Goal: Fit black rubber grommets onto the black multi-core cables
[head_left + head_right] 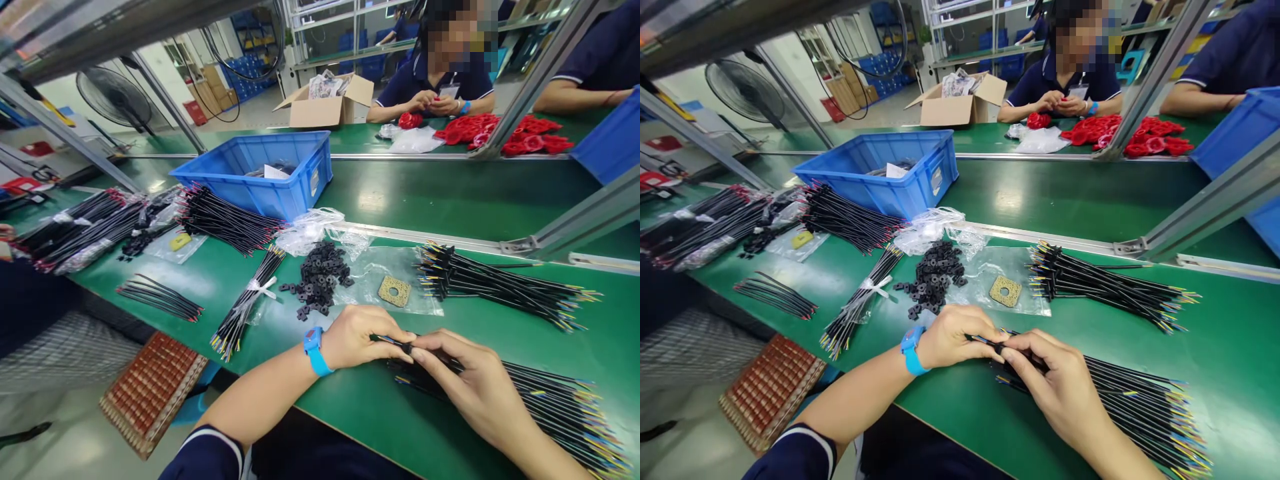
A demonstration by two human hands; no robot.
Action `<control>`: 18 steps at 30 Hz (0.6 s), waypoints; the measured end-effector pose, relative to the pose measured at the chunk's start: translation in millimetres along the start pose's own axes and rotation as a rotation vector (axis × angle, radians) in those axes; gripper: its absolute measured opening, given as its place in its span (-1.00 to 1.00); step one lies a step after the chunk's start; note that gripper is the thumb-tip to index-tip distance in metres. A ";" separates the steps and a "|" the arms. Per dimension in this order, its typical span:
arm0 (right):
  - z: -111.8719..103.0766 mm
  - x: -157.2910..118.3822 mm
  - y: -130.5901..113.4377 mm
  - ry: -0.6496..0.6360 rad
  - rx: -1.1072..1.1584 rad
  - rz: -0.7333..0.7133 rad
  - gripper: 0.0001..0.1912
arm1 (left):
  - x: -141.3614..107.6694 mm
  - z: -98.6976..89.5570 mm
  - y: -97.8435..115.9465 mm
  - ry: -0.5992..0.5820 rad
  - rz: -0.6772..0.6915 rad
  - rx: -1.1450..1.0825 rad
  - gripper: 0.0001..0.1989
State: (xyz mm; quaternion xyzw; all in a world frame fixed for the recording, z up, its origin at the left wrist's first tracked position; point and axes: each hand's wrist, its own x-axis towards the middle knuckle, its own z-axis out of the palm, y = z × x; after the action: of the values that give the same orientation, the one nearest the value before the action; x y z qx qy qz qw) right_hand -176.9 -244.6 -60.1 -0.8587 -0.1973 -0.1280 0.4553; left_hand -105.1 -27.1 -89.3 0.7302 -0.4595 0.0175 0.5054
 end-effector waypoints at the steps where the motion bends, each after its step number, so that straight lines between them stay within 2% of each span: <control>1: 0.1 0.4 0.7 -0.005 -0.005 -0.006 -0.79 | 0.0 0.3 -0.5 0.007 0.011 0.000 -0.73; 6: -5.2 3.2 -1.0 0.046 -0.108 -0.149 -0.83 | 1.7 -2.3 0.9 -0.002 -0.067 -0.019 -0.66; 8: -9.4 3.6 -3.6 0.076 -0.207 -0.216 -0.83 | 3.8 -7.9 3.1 0.031 -0.048 -0.023 -0.58; 11: -15.0 2.8 -6.6 0.110 -0.353 -0.283 -0.85 | 7.1 -21.5 5.0 0.130 -0.010 0.016 -0.51; 13: -19.4 1.3 -6.1 0.124 -0.418 -0.306 -0.88 | 8.6 -32.4 4.4 0.210 -0.041 0.040 -0.49; 16: -33.7 0.2 3.2 0.160 -0.529 -0.338 -0.90 | 9.1 -48.8 0.8 0.378 -0.218 0.077 -0.52; 18: -50.4 4.2 17.1 0.194 -0.621 -0.294 -0.87 | 8.7 -58.2 -2.9 0.501 -0.341 0.116 -0.59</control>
State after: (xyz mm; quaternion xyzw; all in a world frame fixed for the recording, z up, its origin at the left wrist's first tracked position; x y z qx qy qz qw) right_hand -167.4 -294.3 -43.0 -0.9024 -0.2266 -0.3270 0.1658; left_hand -72.5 11.3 -58.7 0.7974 -0.1898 0.1380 0.5559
